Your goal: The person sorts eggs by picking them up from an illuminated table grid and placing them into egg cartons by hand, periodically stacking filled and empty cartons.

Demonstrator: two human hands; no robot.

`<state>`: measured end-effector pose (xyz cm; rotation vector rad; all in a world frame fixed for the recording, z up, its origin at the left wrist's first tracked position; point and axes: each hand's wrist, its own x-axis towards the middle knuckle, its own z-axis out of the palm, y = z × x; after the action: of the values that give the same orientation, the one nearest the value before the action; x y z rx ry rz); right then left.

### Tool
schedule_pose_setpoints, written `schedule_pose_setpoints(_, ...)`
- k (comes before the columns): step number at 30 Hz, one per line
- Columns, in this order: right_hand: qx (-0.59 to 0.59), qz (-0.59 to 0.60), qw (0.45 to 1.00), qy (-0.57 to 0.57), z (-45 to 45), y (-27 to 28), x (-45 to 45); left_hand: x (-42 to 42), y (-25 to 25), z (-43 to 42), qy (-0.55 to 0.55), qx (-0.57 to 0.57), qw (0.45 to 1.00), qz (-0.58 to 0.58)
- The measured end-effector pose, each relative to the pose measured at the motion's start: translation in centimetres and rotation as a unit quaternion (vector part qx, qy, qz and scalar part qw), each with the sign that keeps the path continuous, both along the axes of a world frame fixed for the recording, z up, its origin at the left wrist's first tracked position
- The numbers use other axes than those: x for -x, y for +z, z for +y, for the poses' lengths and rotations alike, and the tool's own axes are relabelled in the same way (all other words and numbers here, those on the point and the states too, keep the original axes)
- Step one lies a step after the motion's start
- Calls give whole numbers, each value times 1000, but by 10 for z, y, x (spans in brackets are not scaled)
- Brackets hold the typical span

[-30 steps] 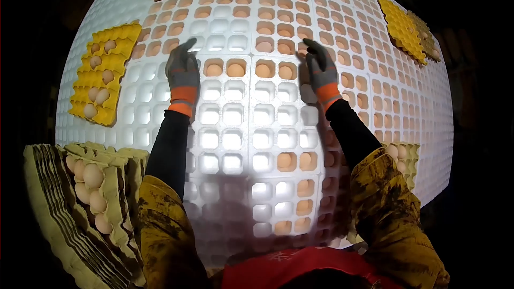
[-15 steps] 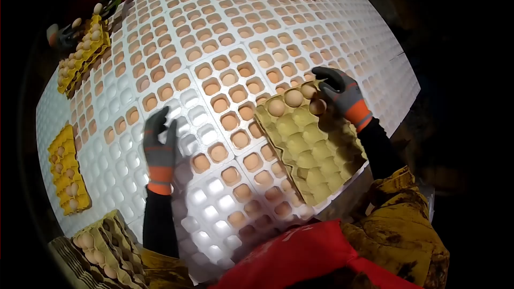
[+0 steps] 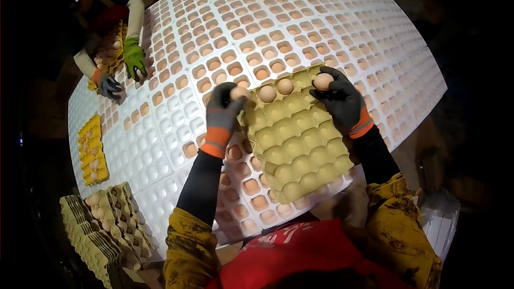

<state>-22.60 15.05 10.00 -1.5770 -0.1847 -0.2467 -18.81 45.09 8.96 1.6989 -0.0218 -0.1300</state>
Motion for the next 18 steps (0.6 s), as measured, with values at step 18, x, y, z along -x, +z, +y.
schedule_pose_setpoints(18, -204, 109, 952, 200, 78, 33, -16, 37, 32, 48, 4, 255, 966, 51)
